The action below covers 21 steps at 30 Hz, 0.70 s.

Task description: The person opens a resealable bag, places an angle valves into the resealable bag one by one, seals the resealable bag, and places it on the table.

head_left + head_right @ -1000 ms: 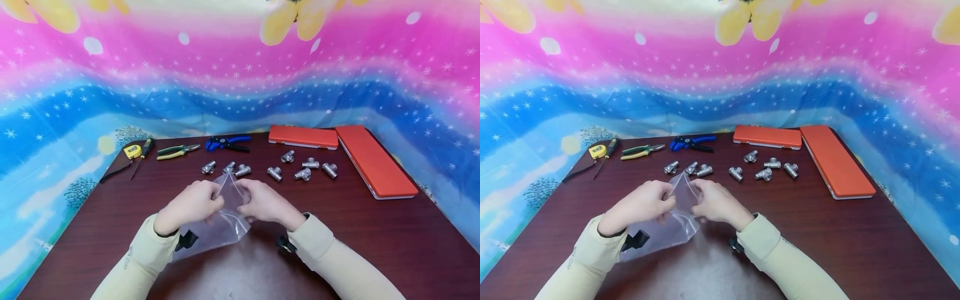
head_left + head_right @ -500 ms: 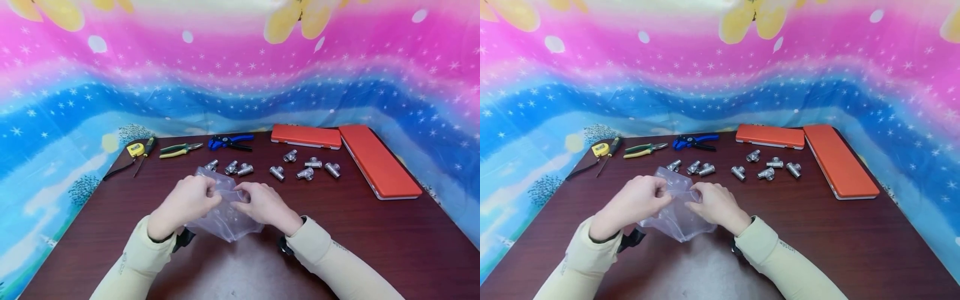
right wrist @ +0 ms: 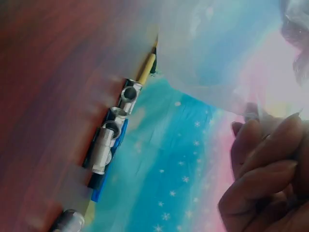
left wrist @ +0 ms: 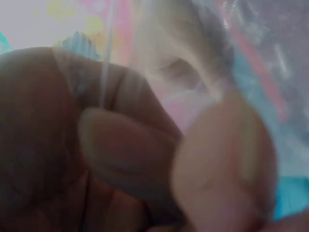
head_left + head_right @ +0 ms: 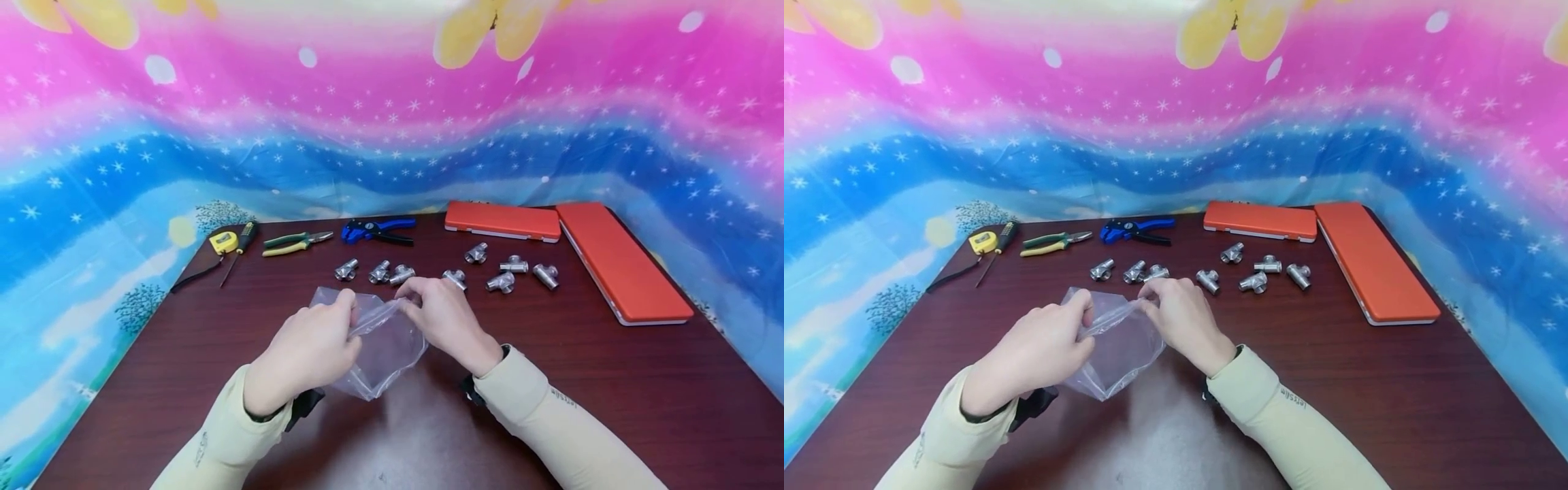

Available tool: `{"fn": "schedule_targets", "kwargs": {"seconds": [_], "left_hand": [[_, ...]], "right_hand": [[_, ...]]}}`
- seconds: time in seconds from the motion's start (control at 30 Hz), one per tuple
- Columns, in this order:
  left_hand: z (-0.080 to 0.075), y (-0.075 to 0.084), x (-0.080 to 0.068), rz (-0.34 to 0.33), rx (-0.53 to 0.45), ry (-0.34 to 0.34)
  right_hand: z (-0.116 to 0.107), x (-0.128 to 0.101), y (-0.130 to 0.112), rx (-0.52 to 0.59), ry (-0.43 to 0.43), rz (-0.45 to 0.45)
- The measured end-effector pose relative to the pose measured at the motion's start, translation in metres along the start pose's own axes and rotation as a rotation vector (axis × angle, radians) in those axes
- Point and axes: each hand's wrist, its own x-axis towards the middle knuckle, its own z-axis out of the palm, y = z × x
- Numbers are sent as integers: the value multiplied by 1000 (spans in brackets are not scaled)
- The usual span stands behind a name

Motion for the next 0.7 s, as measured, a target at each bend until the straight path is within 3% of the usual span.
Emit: {"fn": "schedule_targets", "kwargs": {"seconds": [0.13,0.33,0.4,0.57,0.7], "left_hand": [[-4,3,-1,6,21,17],[-9,-5,6,-52,-22,15],[-13,-11,6,-73,-50,12],[-28,-25,2,-113,-117,9],[-38,-29,-2,-142,-144,1]], "right_hand": [[0,-1,-3,89,-73,-19],[2,-7,-6,89,-406,157],[0,-8,-4,86,-477,220],[-8,-6,-1,181,-450,288],[-11,-5,0,433,-471,278]]}}
